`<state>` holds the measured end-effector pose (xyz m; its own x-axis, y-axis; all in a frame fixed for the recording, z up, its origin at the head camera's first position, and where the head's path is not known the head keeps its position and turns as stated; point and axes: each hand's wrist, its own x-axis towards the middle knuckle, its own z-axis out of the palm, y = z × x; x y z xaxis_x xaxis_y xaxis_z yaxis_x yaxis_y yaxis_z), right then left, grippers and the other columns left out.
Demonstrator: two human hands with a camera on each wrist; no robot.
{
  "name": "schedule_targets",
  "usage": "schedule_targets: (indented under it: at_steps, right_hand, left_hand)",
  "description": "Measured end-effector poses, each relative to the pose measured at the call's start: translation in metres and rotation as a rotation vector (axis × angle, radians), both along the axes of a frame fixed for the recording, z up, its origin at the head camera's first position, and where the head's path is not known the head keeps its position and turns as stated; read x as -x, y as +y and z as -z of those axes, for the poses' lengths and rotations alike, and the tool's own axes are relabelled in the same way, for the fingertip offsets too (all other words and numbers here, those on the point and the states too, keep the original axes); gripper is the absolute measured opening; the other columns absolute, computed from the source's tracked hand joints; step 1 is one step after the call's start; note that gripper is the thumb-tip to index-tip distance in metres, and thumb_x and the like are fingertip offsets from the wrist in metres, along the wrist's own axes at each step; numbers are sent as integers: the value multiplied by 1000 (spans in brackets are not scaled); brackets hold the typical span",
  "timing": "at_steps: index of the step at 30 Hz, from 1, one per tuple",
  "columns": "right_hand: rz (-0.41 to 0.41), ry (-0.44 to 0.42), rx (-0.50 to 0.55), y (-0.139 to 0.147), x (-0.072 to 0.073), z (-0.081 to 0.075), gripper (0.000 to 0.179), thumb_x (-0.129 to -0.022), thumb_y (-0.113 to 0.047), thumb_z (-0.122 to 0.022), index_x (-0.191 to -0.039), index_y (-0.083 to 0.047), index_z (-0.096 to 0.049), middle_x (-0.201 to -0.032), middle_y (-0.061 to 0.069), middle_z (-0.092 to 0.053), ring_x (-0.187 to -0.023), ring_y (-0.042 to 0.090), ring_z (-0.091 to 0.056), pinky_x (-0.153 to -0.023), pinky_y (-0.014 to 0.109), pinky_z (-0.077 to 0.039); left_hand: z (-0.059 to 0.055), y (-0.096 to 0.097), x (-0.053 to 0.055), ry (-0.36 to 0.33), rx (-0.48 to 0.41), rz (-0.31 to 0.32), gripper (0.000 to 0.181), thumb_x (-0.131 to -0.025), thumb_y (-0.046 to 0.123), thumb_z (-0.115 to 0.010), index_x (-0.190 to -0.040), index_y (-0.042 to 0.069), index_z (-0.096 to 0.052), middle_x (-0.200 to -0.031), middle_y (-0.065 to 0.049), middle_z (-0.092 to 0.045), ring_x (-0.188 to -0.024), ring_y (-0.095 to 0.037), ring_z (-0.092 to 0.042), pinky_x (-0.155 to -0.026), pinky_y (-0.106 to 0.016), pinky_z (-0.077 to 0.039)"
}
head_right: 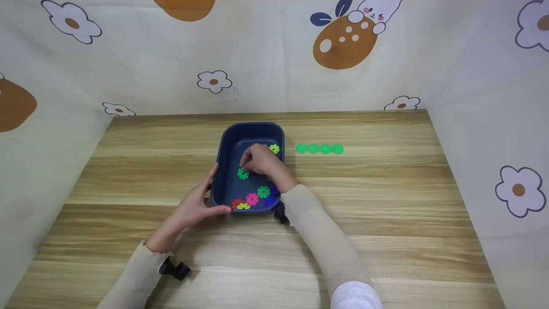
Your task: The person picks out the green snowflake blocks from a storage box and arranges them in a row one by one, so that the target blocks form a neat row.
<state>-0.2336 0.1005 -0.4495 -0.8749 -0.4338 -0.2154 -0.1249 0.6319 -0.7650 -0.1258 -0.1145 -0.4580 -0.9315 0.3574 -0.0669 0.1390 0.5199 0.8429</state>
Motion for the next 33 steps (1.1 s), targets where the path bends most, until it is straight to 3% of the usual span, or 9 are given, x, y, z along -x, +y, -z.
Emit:
schedule_targets:
  at_steps: [6,18,33]
  right_hand:
    - [7,-18,52,0,1,1,5,-90,-9,-72,-91,-5,-75,-91,9,-75,-75,11,-67,-70,24,-56]
    - [9,3,111,1,0,-1,7,-89,-10,-72,-92,-5,-76,-89,9,-75,-72,9,-65,-69,22,-55]
    - [149,67,340,8,-3,-17,11,-91,-8,-71,-97,0,-75,-94,13,-75,-72,7,-67,-69,21,-57]
  left_hand:
    - [1,0,0,3,-1,3,117,-77,33,-87,-161,12,-8,-168,-15,-12,-153,-33,-21,-124,-51,-24]
    - [-1,0,-1,-15,-3,0,117,-78,37,-85,-162,15,-7,-169,-13,-11,-154,-33,-19,-124,-52,-23]
    - [1,-1,0,30,10,17,117,-77,33,-87,-161,11,-8,-168,-15,-11,-154,-33,-18,-124,-50,-23]
